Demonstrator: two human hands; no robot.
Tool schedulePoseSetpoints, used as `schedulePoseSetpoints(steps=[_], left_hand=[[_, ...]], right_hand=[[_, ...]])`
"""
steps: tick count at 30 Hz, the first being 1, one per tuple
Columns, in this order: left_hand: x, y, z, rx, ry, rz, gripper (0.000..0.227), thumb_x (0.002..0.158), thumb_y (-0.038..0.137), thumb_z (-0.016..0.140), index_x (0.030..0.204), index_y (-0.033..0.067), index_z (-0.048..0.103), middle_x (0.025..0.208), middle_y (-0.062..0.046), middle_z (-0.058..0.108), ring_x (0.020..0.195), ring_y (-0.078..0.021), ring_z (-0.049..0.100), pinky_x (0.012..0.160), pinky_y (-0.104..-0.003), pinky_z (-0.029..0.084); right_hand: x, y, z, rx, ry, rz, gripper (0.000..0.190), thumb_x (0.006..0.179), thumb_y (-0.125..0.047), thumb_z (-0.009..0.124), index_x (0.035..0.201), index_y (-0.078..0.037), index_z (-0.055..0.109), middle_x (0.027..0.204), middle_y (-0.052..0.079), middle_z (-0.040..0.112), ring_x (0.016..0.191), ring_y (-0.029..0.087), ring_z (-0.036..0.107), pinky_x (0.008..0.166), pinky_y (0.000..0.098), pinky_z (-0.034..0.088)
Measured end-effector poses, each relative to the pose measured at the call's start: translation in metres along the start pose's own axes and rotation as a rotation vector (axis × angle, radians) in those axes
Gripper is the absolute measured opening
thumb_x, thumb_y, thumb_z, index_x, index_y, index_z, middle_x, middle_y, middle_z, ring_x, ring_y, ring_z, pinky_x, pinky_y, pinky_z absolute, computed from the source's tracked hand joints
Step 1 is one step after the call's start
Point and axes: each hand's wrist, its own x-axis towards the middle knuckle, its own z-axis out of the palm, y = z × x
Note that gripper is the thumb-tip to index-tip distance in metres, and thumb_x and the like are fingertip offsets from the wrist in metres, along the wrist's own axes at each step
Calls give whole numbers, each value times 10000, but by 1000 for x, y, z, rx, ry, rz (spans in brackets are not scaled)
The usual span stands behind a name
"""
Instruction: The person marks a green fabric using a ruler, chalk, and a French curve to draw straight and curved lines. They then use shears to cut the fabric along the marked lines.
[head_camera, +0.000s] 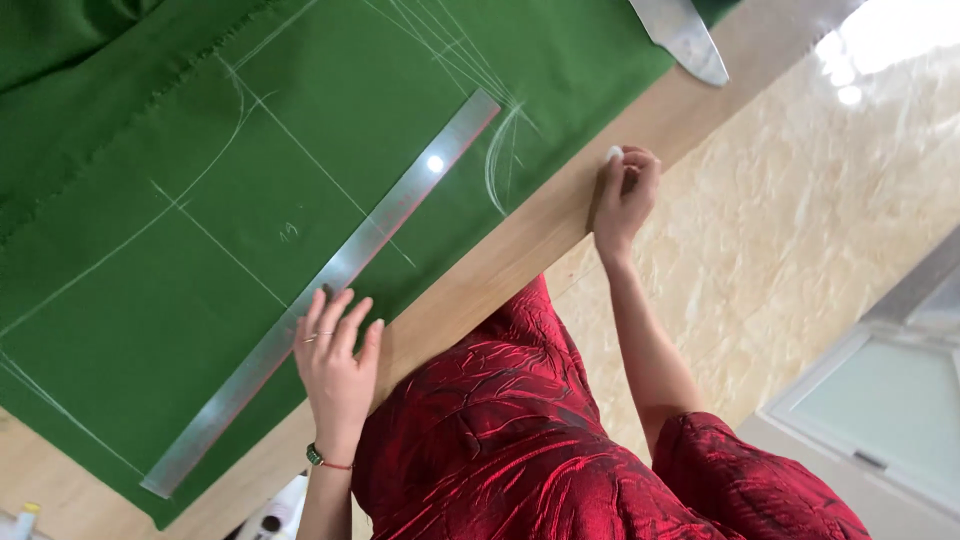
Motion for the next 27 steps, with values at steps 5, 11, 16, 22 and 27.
schedulePoseSetpoints(steps=[5, 11, 16, 22, 27], left_hand=[[6, -31, -10, 165, 92, -170, 274, 937, 252, 776, 1186, 149, 727, 1243, -46, 580, 1210, -321, 534, 865, -489, 438], [0, -56, -20, 220, 43, -365, 468, 902, 465, 810, 1160, 114, 637, 1154, -121, 591, 1118, -386, 516, 757, -538, 450], [-8, -77, -10, 219, 44, -410, 491, 824, 511, 838, 1094, 156, 634, 1089, -61, 582, 1097, -355, 541, 762, -534, 476], [-14, -72, -3, 166, 227, -320, 364, 835, 472, 824, 963, 210, 605, 697, 60, 647, 718, -174, 682, 839, -391, 468], [-26, -115, -38, 208, 370, -380, 360, 913, 587, 712, 1040, 260, 631, 646, 92, 645, 632, -137, 664, 810, -380, 453]], right_hand=[[-27, -22, 8, -77, 34, -8, 124, 1050, -189, 574, 974, -96, 546, 1136, 88, 626, 1055, 230, 558, 881, 346, 465], [-26, -14, 12, -178, 40, -50, 103, 1046, -188, 578, 987, -106, 557, 1128, 60, 648, 1017, 229, 535, 852, 346, 441], [-23, 8, 8, -152, 22, -144, 50, 1033, -108, 612, 1007, -73, 589, 1098, 111, 647, 1022, 287, 566, 864, 380, 484], [-24, 34, 4, -173, -36, -267, 56, 1055, -75, 597, 1074, -37, 633, 1067, 186, 629, 996, 343, 594, 895, 413, 459], [-27, 30, 4, -157, -97, -329, 149, 1118, -109, 552, 1158, 23, 608, 1076, 244, 585, 993, 374, 569, 894, 430, 476]])
